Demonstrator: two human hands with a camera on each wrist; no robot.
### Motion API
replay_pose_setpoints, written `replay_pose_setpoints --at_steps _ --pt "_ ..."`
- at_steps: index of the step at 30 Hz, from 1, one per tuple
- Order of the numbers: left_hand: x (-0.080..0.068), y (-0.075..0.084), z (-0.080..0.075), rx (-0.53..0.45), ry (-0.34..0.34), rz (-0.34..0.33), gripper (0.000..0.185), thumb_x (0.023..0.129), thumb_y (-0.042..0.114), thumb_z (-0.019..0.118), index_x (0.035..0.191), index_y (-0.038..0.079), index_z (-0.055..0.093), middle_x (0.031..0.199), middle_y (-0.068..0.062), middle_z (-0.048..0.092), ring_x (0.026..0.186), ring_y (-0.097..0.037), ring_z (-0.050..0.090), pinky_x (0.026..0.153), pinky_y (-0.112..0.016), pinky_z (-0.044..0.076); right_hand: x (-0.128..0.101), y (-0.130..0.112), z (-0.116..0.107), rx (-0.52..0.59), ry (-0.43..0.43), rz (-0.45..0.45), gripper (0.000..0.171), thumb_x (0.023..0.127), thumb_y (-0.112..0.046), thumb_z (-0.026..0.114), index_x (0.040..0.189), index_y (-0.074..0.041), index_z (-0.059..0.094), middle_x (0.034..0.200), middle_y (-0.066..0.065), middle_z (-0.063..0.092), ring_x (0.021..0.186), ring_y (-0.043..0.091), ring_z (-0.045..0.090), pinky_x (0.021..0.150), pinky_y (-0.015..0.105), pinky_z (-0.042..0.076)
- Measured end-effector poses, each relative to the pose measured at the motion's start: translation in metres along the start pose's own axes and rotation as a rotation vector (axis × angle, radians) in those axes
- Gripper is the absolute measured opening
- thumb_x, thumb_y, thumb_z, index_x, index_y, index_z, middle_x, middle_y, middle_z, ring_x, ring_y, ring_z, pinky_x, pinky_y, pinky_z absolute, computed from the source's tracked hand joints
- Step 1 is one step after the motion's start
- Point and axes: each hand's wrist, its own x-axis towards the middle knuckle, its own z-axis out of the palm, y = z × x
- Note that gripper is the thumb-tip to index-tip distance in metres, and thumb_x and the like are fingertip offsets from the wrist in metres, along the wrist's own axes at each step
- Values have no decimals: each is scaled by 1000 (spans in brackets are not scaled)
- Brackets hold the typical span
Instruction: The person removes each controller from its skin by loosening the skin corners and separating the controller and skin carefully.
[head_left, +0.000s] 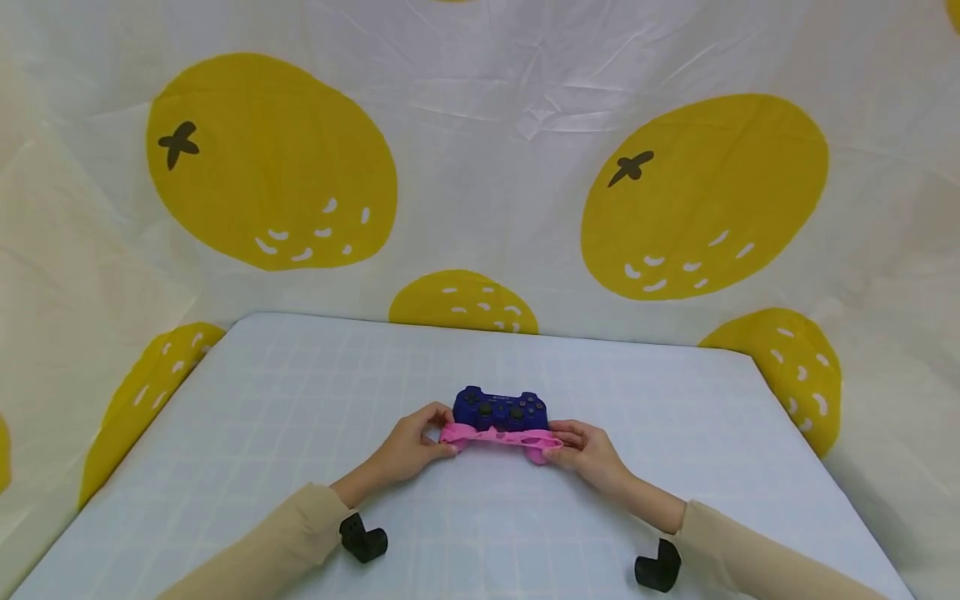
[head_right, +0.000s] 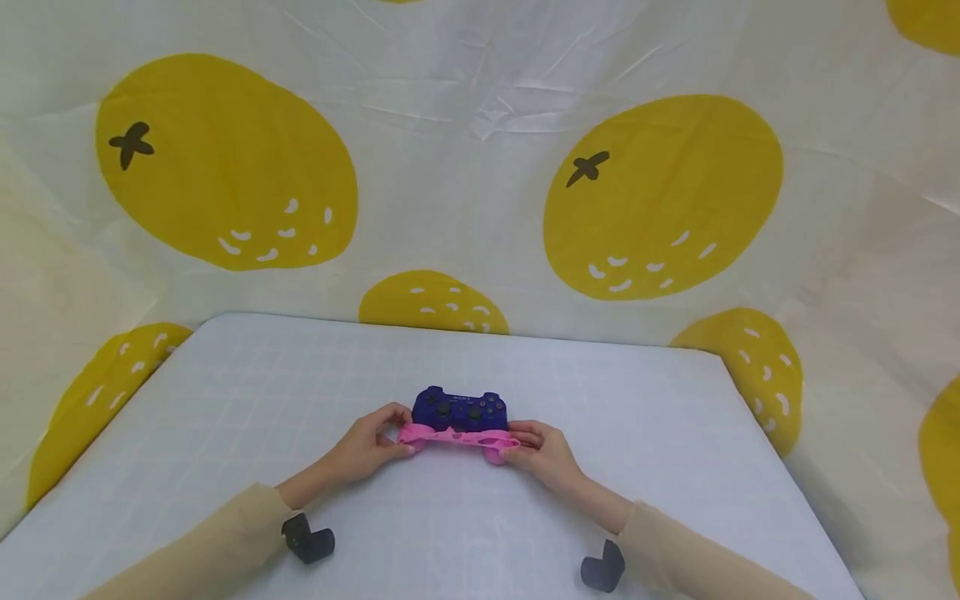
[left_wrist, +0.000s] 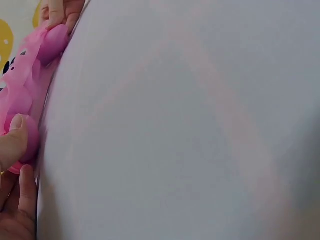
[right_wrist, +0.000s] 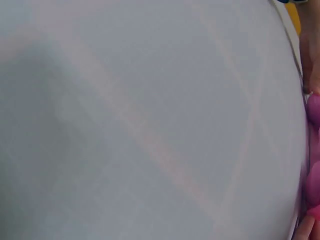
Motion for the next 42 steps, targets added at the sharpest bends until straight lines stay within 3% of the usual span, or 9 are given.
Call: replay_pose_setpoints --at_steps 4,8,11,16,21,28,42 --pt "-1 1 1 -73 -2 -26 34 84 13 73 112 8 55 114 -11 62 101 -22 58 74 -19 53 0 2 -1 19 -4 -11 48 84 -6 72 122 16 52 111 31 65 88 -4 64 77 12 51" --pt "-2 1 2 -115 10 -51 35 87 14 70 116 3 53 117 -15 61 112 -27 57 82 -18 52 -1 4 -2 67 -27 1 55 80 -6 76 124 14 50 116 29 64 92 -2 66 82 13 51" --pt "-3 2 2 -110 2 -69 34 88 14 69 116 4 53 115 -13 61 106 -22 57 82 -18 51 -2 6 -1 100 -43 -9 59 78 -5 78 125 14 48 118 31 62 92 1 67 82 16 53" --pt "-3 4 -1 -80 -47 -36 33 90 17 66 117 6 50 107 -10 59 90 -13 53 75 -17 47 -2 9 1 93 0 -26 53 78 -5 77 120 15 51 107 24 69 88 2 68 79 18 54" --pt "-3 8 -4 -20 -93 -5 30 91 20 64 114 11 47 100 -5 57 78 -10 48 68 -18 42 -3 8 1 -6 46 6 43 74 -10 82 107 8 59 95 12 73 82 4 67 76 16 54" --pt "-6 9 -5 3 -124 2 27 91 20 65 111 13 48 86 -1 47 74 -9 42 63 -19 37 -3 2 -3 -181 0 -45 38 69 -18 86 95 -1 64 90 11 72 78 9 68 74 18 53" --pt "-16 10 6 117 -31 27 22 90 19 66 104 13 49 76 4 42 68 -5 40 59 -19 35 2 6 -6 -261 -14 -71 32 64 -18 89 86 -4 70 77 6 69 64 6 60 63 19 51"
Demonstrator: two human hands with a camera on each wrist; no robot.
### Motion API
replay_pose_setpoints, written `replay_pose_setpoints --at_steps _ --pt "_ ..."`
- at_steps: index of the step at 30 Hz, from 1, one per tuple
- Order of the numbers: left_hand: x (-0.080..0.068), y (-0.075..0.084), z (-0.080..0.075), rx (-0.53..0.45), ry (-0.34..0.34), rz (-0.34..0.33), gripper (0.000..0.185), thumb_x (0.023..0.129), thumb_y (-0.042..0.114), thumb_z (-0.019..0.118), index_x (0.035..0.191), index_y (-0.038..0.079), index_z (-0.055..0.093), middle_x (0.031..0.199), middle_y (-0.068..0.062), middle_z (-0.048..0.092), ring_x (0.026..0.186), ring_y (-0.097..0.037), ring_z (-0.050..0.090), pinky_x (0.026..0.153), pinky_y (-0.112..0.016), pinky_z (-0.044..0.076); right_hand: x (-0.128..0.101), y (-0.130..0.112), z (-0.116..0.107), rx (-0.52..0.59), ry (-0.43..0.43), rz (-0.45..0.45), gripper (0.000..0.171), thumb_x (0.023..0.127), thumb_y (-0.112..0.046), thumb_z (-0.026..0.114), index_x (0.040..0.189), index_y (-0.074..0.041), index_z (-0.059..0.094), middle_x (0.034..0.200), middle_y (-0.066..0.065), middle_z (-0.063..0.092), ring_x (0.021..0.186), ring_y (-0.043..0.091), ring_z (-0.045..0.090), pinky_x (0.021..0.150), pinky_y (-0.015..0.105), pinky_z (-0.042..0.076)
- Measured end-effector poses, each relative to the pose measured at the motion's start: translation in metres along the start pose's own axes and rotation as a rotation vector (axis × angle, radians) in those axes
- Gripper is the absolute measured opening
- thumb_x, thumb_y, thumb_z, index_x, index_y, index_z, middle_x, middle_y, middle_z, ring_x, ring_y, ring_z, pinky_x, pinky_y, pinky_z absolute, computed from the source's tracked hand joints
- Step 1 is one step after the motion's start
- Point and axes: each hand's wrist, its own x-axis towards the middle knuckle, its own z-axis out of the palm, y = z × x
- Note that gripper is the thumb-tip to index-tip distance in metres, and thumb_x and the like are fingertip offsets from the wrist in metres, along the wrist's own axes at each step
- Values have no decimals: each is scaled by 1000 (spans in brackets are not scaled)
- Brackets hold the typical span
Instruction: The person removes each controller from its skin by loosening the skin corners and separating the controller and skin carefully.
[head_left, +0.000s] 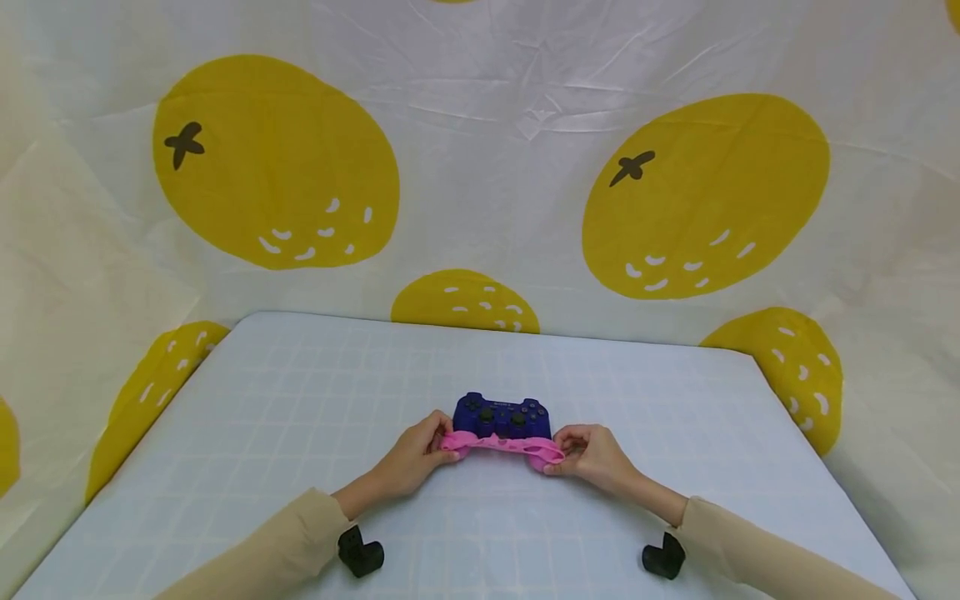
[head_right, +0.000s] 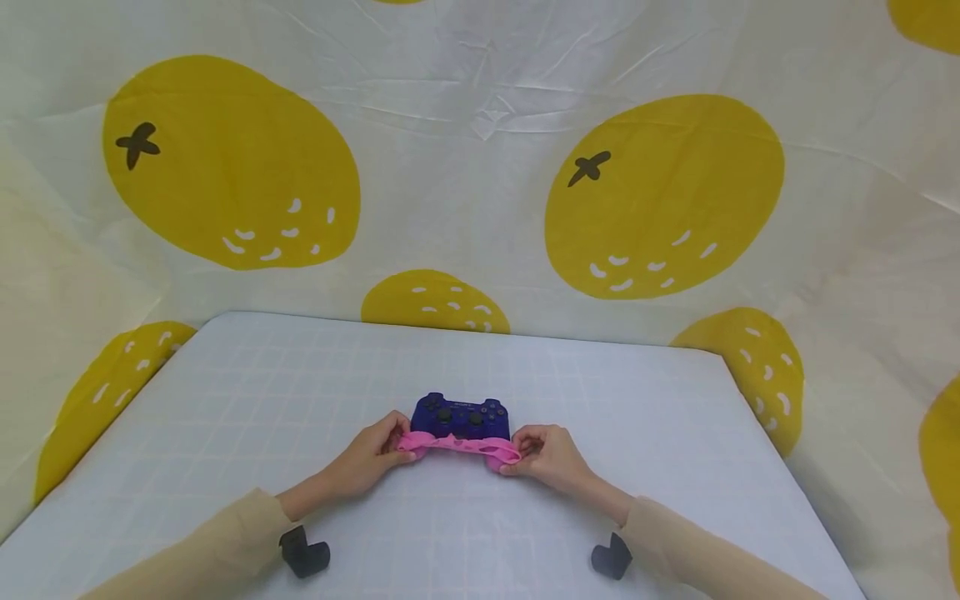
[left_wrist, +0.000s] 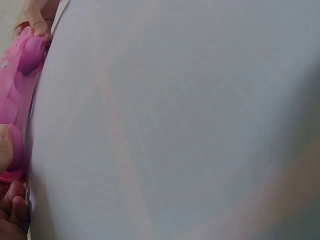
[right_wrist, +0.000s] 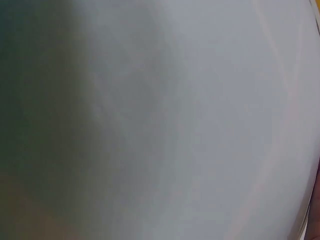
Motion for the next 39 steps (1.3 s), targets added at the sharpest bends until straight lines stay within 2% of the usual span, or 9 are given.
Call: replay_pose_setpoints --at_steps 4,8,12,18,26,32,39 --pt "-1 2 3 24 36 -20 22 89 17 67 102 14 49 75 4 42 67 -5 40 58 -19 35 -3 -7 1 -23 8 -10 28 66 -14 87 86 -3 70 76 7 69 63 6 59 62 19 52" --pt "-4 9 8 43 90 -68 23 88 15 69 100 14 50 73 5 42 65 -5 40 59 -18 35 -4 -8 2 -36 28 -28 26 68 -11 86 85 -3 69 77 8 70 62 6 60 61 19 52" --pt "-5 17 13 57 143 -123 23 87 13 70 98 14 50 71 4 40 64 -6 39 58 -18 34 -3 -2 3 -48 48 -36 27 68 -17 87 84 -6 69 75 4 69 61 4 59 60 19 52" --pt "-8 21 19 88 189 -155 21 87 12 70 97 14 51 72 4 41 65 -6 40 58 -19 34 -5 -5 6 -78 78 -27 26 67 -20 87 80 -8 69 70 1 67 57 4 56 56 19 49" --pt "-9 19 23 138 265 -171 22 85 13 71 96 14 53 74 5 46 65 -7 40 58 -19 35 -2 -7 10 -63 105 35 23 68 -18 86 81 -6 69 70 1 69 56 5 57 55 19 50" --pt "-11 19 26 148 278 -175 21 85 13 71 96 14 53 72 5 45 62 -7 39 56 -18 35 -2 -7 12 -53 113 71 24 68 -17 86 80 -6 69 69 2 70 55 6 58 54 19 49" --pt "-12 24 27 204 296 -157 22 86 14 71 94 17 52 75 6 47 62 -7 39 56 -18 35 -3 -10 12 -75 139 105 24 67 -21 86 78 -8 69 65 0 68 50 6 49 47 19 40"
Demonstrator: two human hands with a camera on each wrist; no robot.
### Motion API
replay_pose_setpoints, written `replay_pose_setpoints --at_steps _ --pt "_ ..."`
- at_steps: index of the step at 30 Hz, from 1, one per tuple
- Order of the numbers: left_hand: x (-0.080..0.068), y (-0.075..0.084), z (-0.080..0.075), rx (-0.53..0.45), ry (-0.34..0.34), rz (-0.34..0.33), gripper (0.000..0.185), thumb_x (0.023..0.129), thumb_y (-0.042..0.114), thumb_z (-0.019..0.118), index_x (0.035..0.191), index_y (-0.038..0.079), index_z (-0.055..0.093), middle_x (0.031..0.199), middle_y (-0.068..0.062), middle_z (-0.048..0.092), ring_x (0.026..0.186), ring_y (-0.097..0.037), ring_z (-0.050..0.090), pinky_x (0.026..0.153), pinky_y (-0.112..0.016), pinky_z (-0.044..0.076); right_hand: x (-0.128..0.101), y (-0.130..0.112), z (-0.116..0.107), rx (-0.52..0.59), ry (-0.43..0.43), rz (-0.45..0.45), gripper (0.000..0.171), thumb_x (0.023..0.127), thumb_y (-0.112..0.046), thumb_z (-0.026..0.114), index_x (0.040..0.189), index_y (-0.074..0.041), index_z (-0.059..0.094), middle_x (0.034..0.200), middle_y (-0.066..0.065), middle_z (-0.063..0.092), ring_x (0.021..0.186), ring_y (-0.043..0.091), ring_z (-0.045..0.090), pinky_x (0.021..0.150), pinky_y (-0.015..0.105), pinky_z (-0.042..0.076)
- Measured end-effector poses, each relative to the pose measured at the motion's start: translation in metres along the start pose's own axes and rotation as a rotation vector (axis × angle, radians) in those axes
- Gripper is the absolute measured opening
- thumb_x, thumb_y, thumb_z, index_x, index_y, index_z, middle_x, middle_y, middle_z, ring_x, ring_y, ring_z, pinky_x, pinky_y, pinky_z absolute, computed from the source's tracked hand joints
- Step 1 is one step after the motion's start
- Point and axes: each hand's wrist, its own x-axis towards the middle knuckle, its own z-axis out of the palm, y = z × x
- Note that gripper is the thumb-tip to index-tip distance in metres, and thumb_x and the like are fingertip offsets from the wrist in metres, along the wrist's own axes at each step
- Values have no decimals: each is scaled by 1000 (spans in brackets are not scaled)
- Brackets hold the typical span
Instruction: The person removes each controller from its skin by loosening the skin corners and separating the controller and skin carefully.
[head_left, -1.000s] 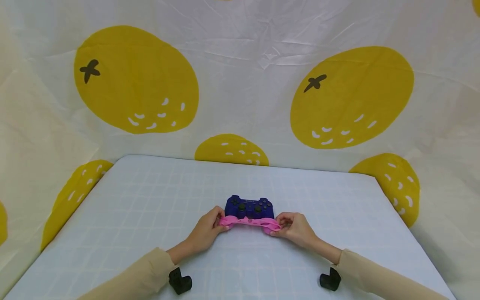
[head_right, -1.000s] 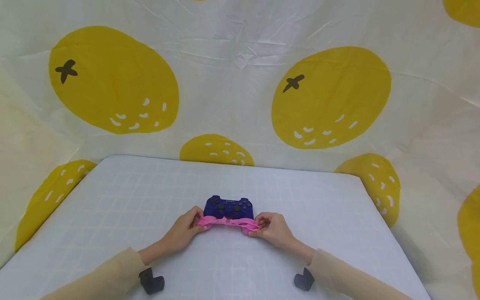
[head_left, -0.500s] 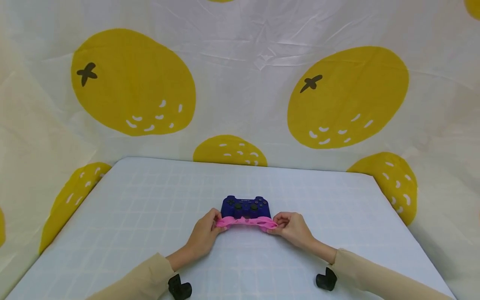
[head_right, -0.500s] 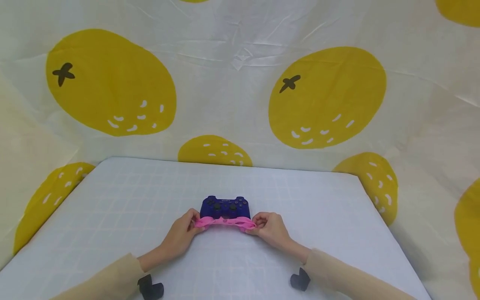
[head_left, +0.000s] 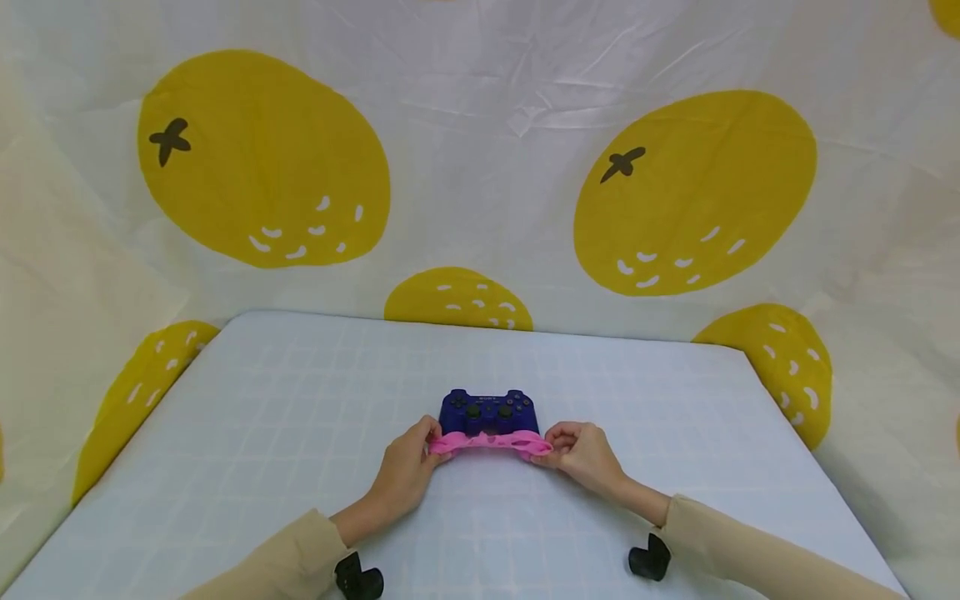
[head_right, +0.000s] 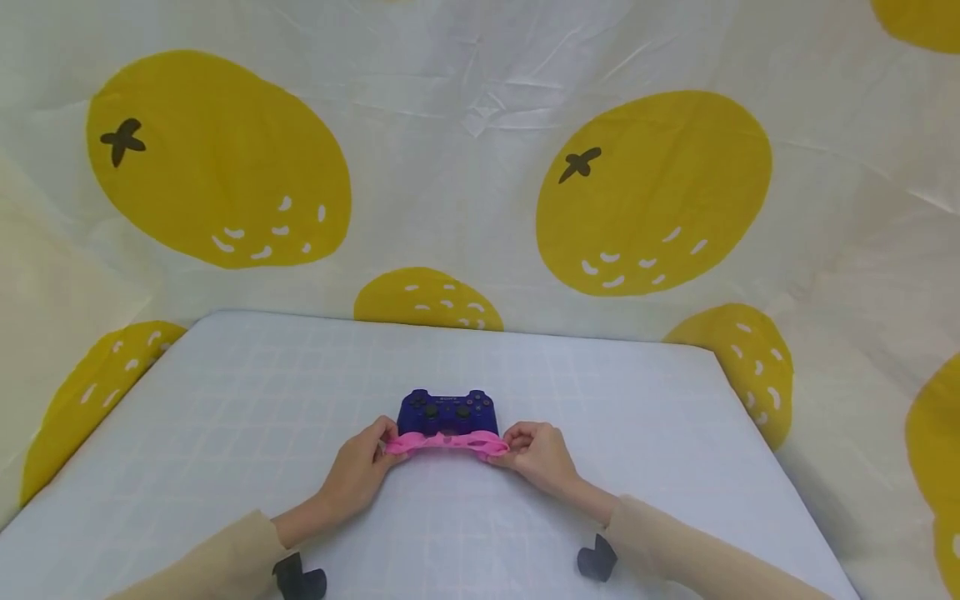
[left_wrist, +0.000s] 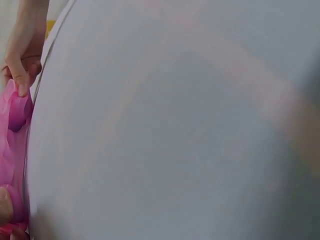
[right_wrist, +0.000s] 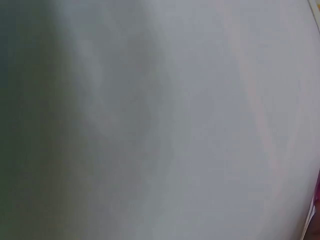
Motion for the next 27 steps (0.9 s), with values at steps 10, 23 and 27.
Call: replay_pose_setpoints --at_steps 10,23,27 --pt "-1 1 0 1 36 -3 21 84 12 72 92 15 53 76 5 50 62 -7 39 57 -19 34 -6 -3 3 -12 23 -24 25 68 -26 86 73 -9 69 57 -1 64 44 2 43 43 18 32" --pt "8 -1 -2 -1 28 5 23 84 12 72 96 16 52 80 2 56 63 -8 41 57 -20 35 -4 -9 2 -95 46 -75 32 64 -26 89 76 -12 63 58 -5 64 48 2 43 47 18 32" --pt "7 -5 -3 -3 28 -14 32 80 20 78 102 18 54 86 2 65 63 -7 44 57 -20 36 -7 -8 3 -91 24 -67 43 64 -30 89 93 -9 65 75 1 73 52 4 49 50 18 39"
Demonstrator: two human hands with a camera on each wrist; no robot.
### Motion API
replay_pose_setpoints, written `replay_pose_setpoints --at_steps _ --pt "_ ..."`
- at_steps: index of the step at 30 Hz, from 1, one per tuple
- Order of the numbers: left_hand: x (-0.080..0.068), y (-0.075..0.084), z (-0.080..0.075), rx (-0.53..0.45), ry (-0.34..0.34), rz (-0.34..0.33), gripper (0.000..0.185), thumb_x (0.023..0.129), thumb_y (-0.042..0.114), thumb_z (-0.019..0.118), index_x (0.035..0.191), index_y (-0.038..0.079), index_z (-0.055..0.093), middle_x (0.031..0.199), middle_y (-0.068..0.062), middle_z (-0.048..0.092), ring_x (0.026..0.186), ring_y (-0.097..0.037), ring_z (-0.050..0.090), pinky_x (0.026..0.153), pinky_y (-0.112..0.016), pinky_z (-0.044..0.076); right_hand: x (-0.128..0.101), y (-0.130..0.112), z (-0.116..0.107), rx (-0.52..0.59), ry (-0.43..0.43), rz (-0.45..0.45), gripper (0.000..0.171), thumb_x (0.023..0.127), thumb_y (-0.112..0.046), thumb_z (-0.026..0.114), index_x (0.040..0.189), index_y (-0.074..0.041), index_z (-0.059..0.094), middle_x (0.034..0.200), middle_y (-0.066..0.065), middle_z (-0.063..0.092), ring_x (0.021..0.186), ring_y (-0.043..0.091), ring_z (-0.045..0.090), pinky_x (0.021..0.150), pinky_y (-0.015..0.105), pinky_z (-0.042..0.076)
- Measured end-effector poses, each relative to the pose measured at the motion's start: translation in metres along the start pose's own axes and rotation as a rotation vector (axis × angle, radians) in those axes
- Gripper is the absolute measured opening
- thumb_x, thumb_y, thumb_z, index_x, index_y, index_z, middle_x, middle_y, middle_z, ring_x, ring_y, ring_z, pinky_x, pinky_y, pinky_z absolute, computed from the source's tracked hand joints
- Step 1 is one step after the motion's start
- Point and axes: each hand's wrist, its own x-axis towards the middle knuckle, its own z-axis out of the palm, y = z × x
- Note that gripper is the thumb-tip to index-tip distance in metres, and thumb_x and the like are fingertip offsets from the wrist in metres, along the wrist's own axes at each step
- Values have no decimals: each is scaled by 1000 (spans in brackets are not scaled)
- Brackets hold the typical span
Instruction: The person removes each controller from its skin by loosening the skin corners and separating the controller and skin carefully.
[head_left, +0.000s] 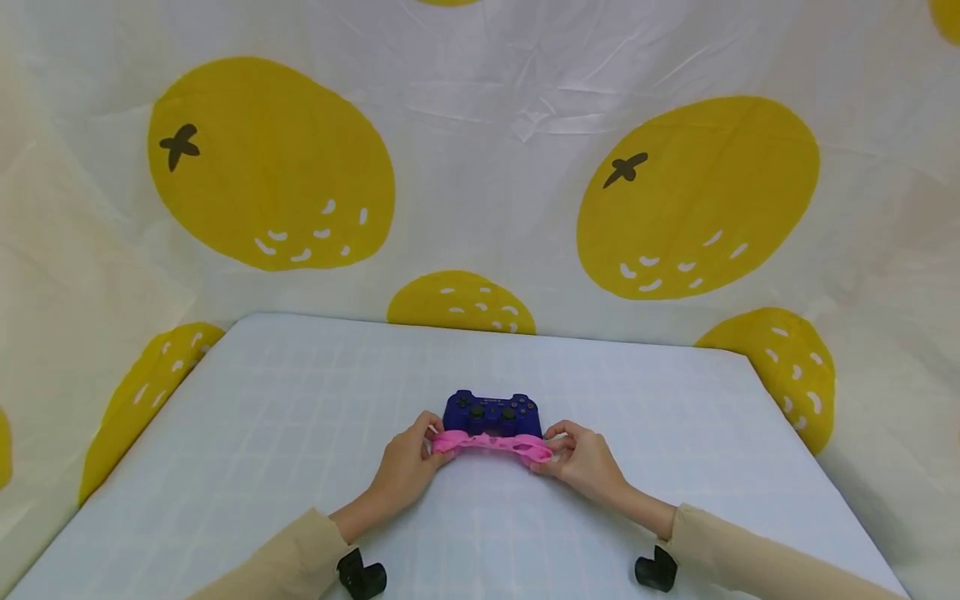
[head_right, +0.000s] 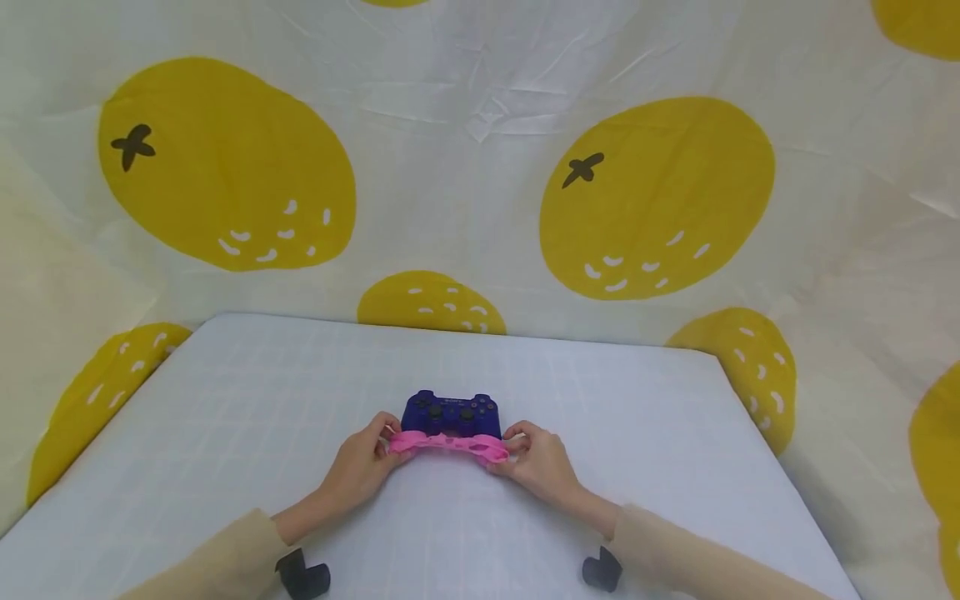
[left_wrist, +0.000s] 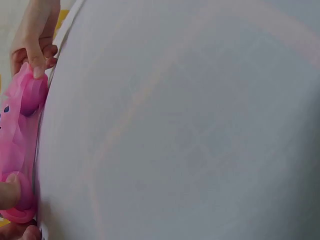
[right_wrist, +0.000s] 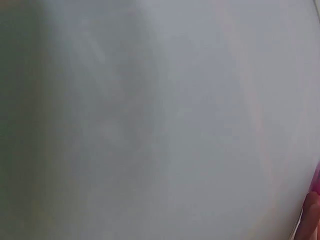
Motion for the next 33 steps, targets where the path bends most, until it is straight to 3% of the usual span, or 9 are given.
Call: replay_pose_setpoints --at_steps 4,10,14,18,22,27,33 --pt "0 -5 0 2 61 24 35 73 24 84 97 17 59 75 4 65 62 -7 45 58 -20 35 -4 1 1 7 0 -35 46 66 -32 88 98 -4 70 83 4 75 54 2 54 51 18 45" --pt "5 -9 -3 -39 114 113 33 65 20 89 87 15 65 73 6 61 65 -10 50 61 -20 41 -3 1 0 1 28 -78 35 68 -33 86 86 -7 71 77 2 73 53 1 54 51 19 46" --pt "9 -10 -4 -101 77 145 33 65 13 88 88 14 65 76 5 61 66 -11 52 60 -19 44 1 4 -3 25 7 -94 30 69 -31 86 83 -12 67 78 0 71 53 3 50 50 19 43" --pt "13 -13 -5 -124 7 166 34 68 10 86 89 14 61 77 6 56 66 -9 50 60 -18 43 5 9 -5 100 -68 -100 29 71 -27 85 86 -11 65 75 3 67 51 3 50 47 19 43" --pt "14 -16 -7 -56 -53 259 32 73 11 83 89 14 56 75 5 51 66 -7 45 58 -17 40 10 14 -6 158 -114 -122 27 72 -22 84 85 -8 65 62 4 60 48 1 47 44 18 40" --pt "14 -15 -11 25 -83 360 30 77 14 80 87 13 52 72 3 45 64 -4 40 56 -16 35 15 17 -4 105 -97 -202 26 71 -28 85 79 -13 65 56 -5 48 50 0 40 45 16 33" --pt "16 -15 -11 -5 -105 309 30 78 17 79 85 14 51 70 6 41 63 -3 39 55 -15 34 18 18 -1 37 -43 -262 24 71 -31 84 72 -20 63 55 -10 38 52 0 33 47 15 26"
